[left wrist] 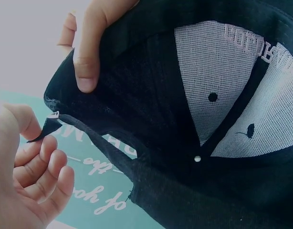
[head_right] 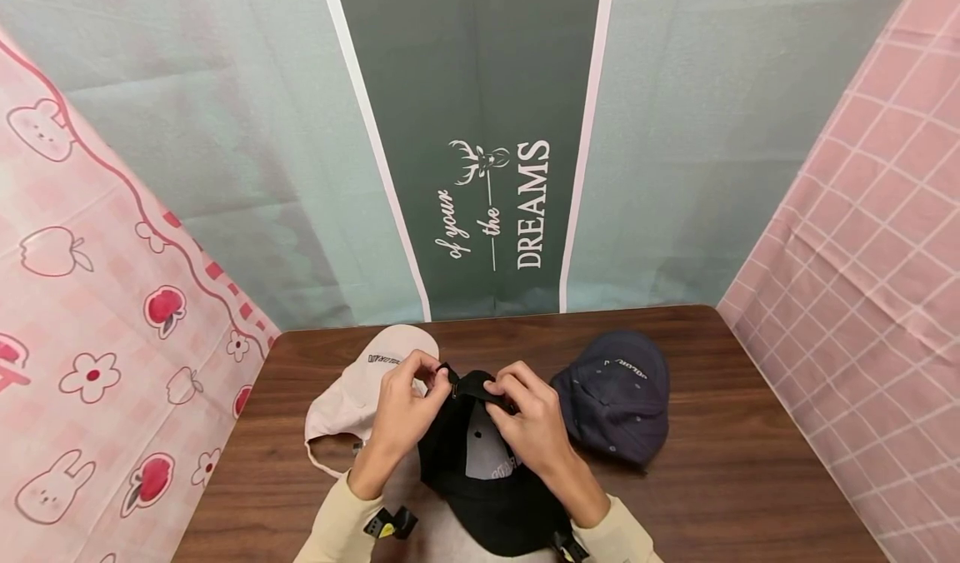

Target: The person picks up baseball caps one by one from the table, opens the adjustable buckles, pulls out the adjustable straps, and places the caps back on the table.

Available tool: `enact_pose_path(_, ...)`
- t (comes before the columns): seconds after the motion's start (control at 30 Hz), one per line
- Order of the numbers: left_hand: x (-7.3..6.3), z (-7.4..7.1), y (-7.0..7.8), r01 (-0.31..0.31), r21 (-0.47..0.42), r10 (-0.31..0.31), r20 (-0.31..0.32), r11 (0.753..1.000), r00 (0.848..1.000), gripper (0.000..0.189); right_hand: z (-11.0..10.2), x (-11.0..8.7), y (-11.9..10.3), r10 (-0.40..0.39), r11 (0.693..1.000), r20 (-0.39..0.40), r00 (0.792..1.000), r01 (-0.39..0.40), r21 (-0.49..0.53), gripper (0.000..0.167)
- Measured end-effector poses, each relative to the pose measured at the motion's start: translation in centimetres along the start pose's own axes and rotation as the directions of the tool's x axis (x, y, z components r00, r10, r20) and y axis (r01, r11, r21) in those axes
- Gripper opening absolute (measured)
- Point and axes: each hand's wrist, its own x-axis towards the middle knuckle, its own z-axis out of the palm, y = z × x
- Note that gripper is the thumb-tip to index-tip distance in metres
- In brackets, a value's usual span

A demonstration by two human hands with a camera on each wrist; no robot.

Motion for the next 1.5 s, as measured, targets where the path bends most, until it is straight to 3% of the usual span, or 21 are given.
enact_pose_path(0.83, -0.2, -0.1, -0.4, 0.006, -0.002, -0.006, -0.013, 1.0, 1.0, 0.017, -0.1, 0.0, -0.2, -0.005, 1.0, 0.005, 1.0, 0.005, 0.016, 0.034)
enact_pose_path(1.07, 0.4, -1.3, -1.2, 0.011, 0.003, -0.011, -0.088, 1.0, 0.996, 0.017, -0.8, -0.4, -0.1, -0.005, 1.0, -0.029, 1.0, 0.006, 0.027, 0.037)
enact_pose_path(1.3, 0.7, -1.5, -1.0, 0.01, 0.004, -0.01, -0.074, 1.0, 0.997, 0.018, -0.9, -0.5, -0.1, -0.023, 0.999, -0.041, 0.999, 0.024, 0.032, 0.037)
enact_pose_path(1.5, 0.6, -1.4, -1.2, 0.02, -0.008, -0.021, -0.062, 1.0, 0.998, 0.018, -1.1, -0.7, -0.1, 0.012, 1.0, -0.038, 0.999, -0.012, 0.023, 0.037)
